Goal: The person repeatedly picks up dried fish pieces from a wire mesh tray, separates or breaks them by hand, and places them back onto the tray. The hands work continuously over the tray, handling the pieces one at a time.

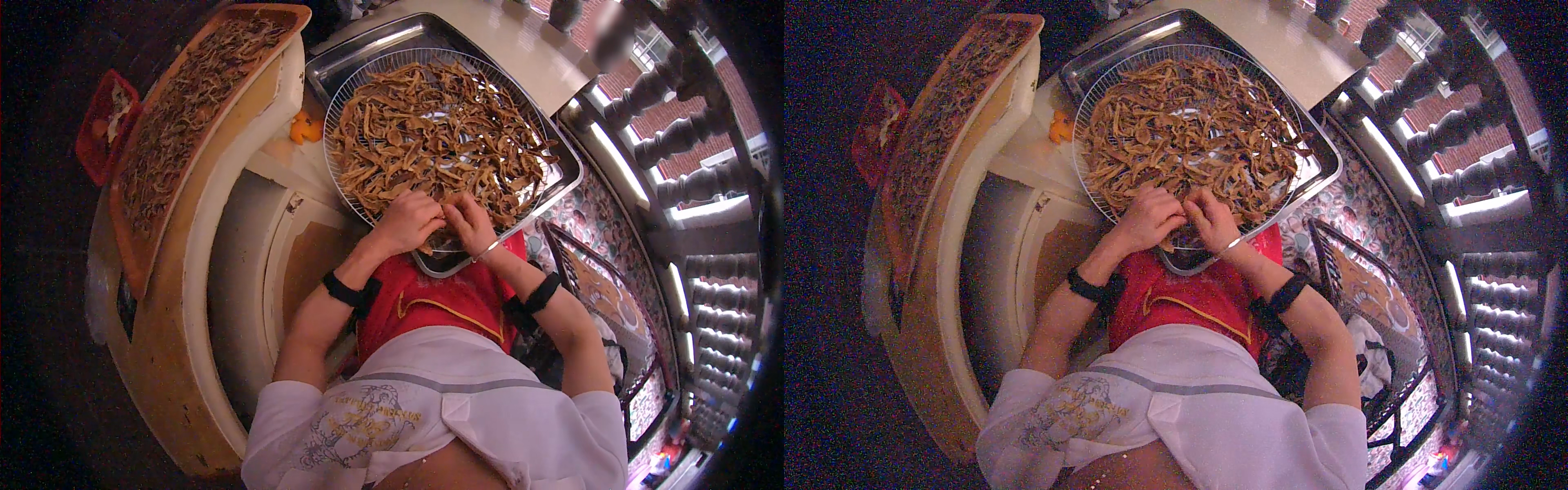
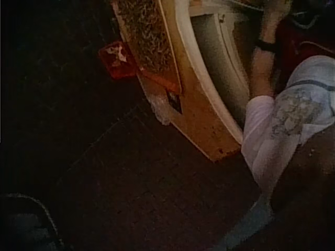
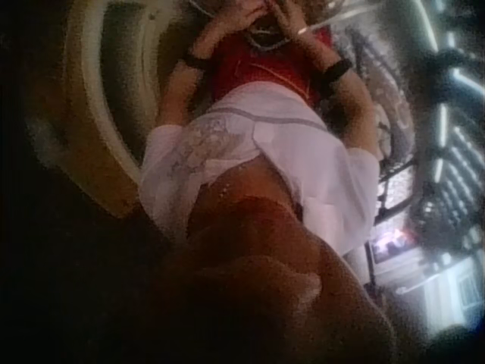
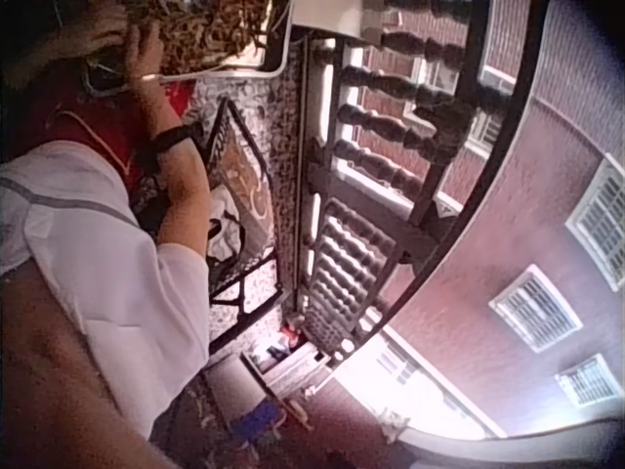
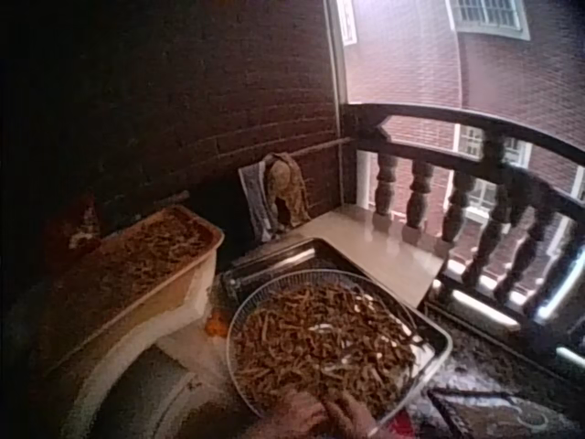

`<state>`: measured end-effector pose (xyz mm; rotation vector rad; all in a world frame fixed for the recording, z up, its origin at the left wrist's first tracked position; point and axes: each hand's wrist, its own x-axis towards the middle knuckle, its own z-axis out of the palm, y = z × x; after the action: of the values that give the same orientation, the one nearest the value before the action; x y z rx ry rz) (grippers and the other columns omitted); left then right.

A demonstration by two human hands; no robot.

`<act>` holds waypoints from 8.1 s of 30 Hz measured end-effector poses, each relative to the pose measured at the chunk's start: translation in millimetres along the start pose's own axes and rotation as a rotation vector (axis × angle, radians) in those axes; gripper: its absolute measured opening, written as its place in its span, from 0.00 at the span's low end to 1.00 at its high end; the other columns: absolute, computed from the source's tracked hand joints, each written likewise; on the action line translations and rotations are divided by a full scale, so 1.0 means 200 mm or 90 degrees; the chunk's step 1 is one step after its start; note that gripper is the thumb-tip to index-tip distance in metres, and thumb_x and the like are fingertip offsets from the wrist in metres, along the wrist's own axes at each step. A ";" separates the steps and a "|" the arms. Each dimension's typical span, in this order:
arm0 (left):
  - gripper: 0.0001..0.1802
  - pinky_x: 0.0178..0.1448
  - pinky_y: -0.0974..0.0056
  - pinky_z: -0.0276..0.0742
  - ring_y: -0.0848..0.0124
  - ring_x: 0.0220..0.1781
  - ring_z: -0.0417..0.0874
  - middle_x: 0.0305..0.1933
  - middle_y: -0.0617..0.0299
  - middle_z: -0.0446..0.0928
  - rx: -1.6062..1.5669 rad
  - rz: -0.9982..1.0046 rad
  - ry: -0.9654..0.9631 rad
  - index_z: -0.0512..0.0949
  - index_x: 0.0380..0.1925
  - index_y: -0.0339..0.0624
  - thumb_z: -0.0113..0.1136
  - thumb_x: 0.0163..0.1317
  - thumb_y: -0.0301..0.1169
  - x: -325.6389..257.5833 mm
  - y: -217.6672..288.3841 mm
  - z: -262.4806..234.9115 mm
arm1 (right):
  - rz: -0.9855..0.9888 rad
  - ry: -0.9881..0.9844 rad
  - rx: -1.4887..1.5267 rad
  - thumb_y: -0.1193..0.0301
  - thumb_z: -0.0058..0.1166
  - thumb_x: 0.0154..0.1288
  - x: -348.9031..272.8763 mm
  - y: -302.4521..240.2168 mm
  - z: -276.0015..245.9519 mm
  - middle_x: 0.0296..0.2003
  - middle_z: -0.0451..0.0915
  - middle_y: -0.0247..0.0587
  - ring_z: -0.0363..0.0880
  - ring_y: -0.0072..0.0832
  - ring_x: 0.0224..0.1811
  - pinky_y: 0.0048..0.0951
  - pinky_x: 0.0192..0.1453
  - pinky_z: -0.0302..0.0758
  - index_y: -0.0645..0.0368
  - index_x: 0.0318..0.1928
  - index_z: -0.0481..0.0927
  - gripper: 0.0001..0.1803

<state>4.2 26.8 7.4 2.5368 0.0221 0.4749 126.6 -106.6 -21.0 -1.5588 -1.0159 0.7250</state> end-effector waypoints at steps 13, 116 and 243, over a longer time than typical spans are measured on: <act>0.13 0.50 0.55 0.67 0.56 0.38 0.75 0.34 0.54 0.75 0.027 -0.039 0.071 0.75 0.36 0.39 0.59 0.54 0.34 0.01 0.01 0.01 | -0.003 0.009 -0.051 0.68 0.48 0.67 0.01 0.00 -0.02 0.28 0.75 0.35 0.72 0.21 0.30 0.24 0.37 0.70 0.61 0.40 0.70 0.09; 0.10 0.41 0.68 0.72 0.73 0.36 0.77 0.33 0.61 0.77 -0.351 -0.325 0.092 0.75 0.38 0.37 0.52 0.63 0.32 0.04 0.00 -0.04 | 0.124 0.030 0.131 0.66 0.54 0.63 0.04 0.07 -0.03 0.31 0.78 0.36 0.74 0.22 0.35 0.25 0.42 0.71 0.62 0.41 0.73 0.13; 0.13 0.43 0.55 0.73 0.53 0.39 0.79 0.34 0.51 0.78 -0.066 -0.275 0.050 0.78 0.34 0.38 0.49 0.63 0.36 0.03 -0.01 -0.01 | -0.031 -0.008 -0.129 0.70 0.49 0.64 0.02 -0.03 -0.02 0.39 0.79 0.48 0.79 0.40 0.43 0.33 0.47 0.73 0.62 0.47 0.75 0.13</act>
<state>9.0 29.9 10.2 2.3185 0.5469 0.3881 130.2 -104.6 -13.6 -1.6973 -1.1620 0.6137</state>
